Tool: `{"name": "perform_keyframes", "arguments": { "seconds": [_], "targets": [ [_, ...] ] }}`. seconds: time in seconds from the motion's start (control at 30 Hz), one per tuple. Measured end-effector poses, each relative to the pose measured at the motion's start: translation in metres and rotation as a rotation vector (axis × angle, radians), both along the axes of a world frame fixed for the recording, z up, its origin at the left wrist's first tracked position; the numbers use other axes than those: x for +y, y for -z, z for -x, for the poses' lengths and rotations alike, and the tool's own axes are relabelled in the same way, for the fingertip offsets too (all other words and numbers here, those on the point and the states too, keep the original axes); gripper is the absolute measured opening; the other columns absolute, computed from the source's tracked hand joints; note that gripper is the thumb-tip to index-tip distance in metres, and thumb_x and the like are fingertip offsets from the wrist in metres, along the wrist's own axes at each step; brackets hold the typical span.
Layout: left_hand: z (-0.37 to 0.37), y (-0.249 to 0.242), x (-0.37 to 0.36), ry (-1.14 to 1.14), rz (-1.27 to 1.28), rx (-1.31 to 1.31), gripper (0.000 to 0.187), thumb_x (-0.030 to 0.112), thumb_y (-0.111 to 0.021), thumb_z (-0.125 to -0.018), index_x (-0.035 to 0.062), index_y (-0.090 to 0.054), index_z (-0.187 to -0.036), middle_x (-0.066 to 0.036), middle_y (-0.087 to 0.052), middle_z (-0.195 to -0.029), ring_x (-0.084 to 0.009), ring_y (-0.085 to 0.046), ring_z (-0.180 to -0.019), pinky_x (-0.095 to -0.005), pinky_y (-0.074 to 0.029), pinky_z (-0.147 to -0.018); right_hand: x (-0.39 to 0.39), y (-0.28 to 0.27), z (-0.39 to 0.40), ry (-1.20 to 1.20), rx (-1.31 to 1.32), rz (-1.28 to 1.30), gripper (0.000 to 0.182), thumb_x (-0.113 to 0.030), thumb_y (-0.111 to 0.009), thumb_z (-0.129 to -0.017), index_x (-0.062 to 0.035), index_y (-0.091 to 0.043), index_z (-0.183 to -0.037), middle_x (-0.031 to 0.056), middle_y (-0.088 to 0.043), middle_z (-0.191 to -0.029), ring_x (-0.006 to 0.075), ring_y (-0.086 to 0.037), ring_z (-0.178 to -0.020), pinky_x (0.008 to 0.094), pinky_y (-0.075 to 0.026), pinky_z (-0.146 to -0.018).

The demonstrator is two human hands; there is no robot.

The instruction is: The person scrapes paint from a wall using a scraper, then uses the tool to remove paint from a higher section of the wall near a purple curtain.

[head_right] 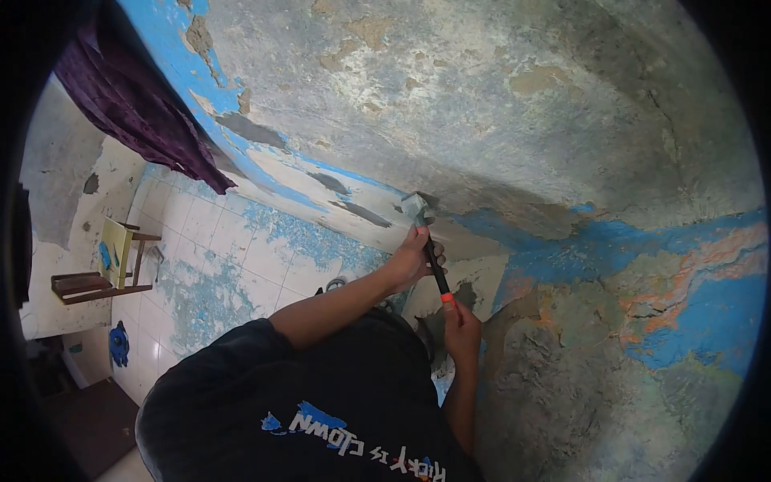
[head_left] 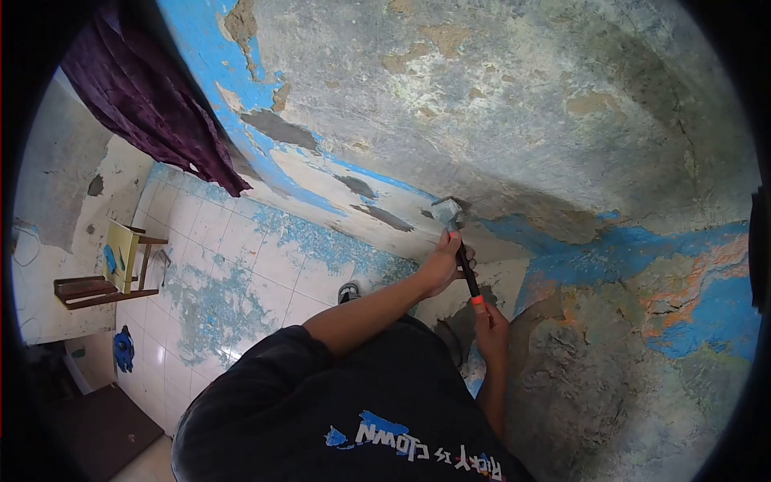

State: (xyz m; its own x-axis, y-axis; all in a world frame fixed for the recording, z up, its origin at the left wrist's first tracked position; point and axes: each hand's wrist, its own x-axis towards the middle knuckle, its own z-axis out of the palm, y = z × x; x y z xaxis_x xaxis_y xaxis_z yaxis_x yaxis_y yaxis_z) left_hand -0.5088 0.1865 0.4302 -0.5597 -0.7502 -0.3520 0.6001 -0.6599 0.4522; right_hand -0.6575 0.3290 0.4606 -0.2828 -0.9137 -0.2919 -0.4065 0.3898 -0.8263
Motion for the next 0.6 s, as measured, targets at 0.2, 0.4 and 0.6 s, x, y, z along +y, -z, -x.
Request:
{"name": "perform_keyframes", "arguments": {
  "seconds": [0.2,0.4,0.6],
  "targets": [
    [0.004,0.001,0.0,-0.025,-0.027,0.034,0.023,0.043,-0.032,-0.106,0.0202,-0.029,-0.109,-0.004,-0.049,-0.085,-0.0185,-0.054,-0.078,-0.0457,-0.051,-0.075,0.003,0.007,0.005,0.007,0.053,-0.007,0.034,-0.033,-0.059,-0.098,0.0011,-0.065,-0.102,-0.0053,-0.044,-0.065,0.004,-0.04,-0.059,0.0243,-0.032,-0.052],
    [-0.003,0.001,-0.006,-0.088,-0.006,0.08,0.023,0.043,-0.032,-0.106,0.021,-0.028,-0.111,-0.004,-0.049,-0.087,-0.0193,-0.054,-0.079,-0.0461,-0.05,-0.077,-0.013,-0.005,0.003,-0.03,0.096,0.001,0.033,-0.032,-0.059,-0.098,0.0005,-0.066,-0.102,-0.0064,-0.046,-0.066,0.0028,-0.041,-0.058,0.0229,-0.032,-0.051],
    [0.003,-0.01,-0.003,0.01,0.03,0.049,0.023,0.043,-0.032,-0.106,0.0209,-0.028,-0.11,-0.005,-0.051,-0.089,-0.0199,-0.056,-0.081,-0.0468,-0.051,-0.078,-0.001,-0.007,0.008,0.032,0.049,0.045,0.036,-0.03,-0.062,-0.095,0.0036,-0.066,-0.11,-0.0019,-0.048,-0.065,0.0066,-0.043,-0.06,0.0262,-0.035,-0.053]
  ]
}}
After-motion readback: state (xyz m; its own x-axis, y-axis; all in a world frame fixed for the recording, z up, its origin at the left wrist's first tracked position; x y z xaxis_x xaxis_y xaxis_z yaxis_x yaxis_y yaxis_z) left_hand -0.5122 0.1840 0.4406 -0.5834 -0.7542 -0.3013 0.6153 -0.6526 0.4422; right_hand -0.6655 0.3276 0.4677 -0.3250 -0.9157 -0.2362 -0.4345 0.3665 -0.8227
